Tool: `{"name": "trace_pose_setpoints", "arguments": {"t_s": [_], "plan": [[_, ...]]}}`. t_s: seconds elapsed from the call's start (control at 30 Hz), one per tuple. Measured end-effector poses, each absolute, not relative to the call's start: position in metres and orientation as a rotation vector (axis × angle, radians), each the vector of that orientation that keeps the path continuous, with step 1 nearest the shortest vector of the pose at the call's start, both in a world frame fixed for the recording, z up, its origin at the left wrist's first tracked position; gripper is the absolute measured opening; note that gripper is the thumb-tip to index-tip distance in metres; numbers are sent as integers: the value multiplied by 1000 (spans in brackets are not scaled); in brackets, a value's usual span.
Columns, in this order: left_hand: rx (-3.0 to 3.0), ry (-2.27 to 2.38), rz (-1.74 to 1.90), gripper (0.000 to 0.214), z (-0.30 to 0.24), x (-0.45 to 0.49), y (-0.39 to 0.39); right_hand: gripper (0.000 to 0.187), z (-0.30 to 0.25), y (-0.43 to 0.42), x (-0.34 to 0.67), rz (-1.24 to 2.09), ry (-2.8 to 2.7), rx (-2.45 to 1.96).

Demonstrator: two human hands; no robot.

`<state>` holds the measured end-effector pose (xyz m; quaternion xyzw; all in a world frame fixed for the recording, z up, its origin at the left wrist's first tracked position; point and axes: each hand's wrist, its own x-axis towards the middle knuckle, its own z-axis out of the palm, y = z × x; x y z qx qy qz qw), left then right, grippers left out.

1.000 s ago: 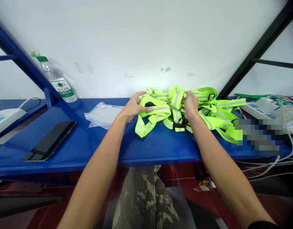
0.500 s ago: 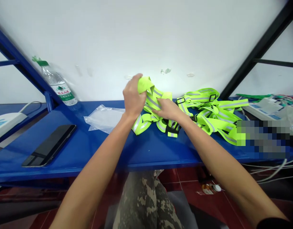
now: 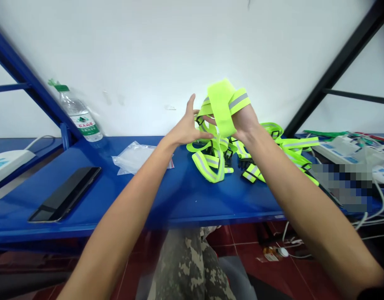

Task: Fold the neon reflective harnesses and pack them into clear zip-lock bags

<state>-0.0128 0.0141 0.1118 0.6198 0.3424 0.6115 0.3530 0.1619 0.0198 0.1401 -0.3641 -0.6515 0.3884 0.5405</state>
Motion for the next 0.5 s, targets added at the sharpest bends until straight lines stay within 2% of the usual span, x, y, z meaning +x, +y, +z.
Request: {"name": "trace_pose_setpoints", "arguments": {"t_s": [0.07, 0.17, 0.23, 0.3, 0.37, 0.43, 0.5], "plan": [[1607, 958, 1635, 73, 108, -13, 29, 49, 143, 17, 164, 860, -1593, -876], [1581, 1059, 1699, 37, 113, -15, 46, 49, 135, 28, 174, 741, -1607, -887], [1504, 1108, 1690, 21, 123, -20, 51, 59, 123, 45, 188, 657, -1612, -910], [1377, 1125, 1652, 21, 135, -28, 51, 83, 111, 60, 205, 548, -1631, -967], [1251, 1105, 1621, 27, 146, -34, 46, 96, 102, 67, 217, 441, -1673, -1036], [1167, 1058, 1601, 33, 156, -37, 40, 96, 102, 62, 218, 399, -1733, -1032], [1175, 999, 1562, 41, 162, -32, 33, 87, 108, 47, 203, 425, -1792, -933]]}}
